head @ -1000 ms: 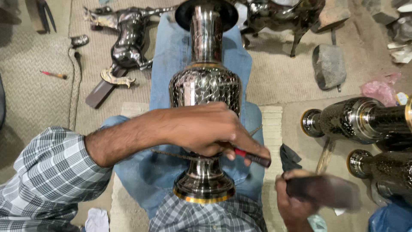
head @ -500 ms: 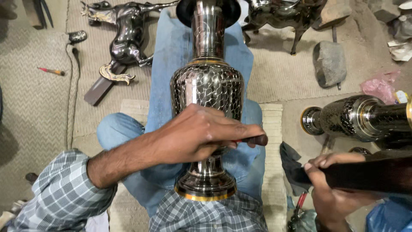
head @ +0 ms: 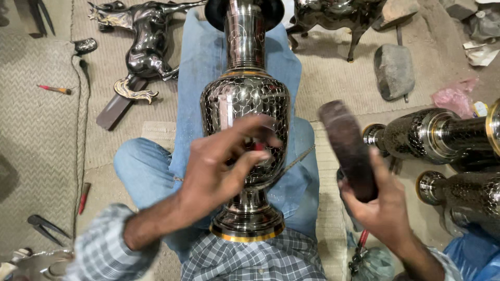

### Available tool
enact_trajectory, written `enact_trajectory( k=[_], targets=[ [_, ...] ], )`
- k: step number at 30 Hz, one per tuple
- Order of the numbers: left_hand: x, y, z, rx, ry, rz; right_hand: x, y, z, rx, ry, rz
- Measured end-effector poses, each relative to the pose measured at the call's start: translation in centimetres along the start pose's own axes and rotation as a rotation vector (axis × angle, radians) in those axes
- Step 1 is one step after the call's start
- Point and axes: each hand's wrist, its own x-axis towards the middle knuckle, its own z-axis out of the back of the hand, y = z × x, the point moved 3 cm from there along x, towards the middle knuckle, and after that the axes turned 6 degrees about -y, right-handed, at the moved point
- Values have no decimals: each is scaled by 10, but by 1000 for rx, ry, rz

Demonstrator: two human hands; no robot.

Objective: The person uses a chisel and hammer to engrave a decorative pattern onto a metal vase. They repeatedly strike the chisel against the vase surface to create a textured design.

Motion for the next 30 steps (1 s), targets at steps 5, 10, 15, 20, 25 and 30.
enact_trajectory(
  k=[5, 10, 15, 20, 25, 30],
  targets=[
    [-20, 0, -6, -15, -214, -69, 52, 40, 25, -223, 13, 276],
    [-28, 3, -11, -45, -247, -58, 93, 73, 57, -189, 110, 144],
    [-30, 3, -10, -1, -302, -104, 123, 130, 74, -342, 257, 428],
    [-30, 9, -8, 96, -263, -81, 137, 131, 71, -536, 519, 346],
    [-15, 11, -9, 185, -95, -114, 129, 106, 73, -435, 447, 192],
    [0, 7, -8, 167, 17, -110, 107, 83, 79, -161, 193, 90]
  ],
)
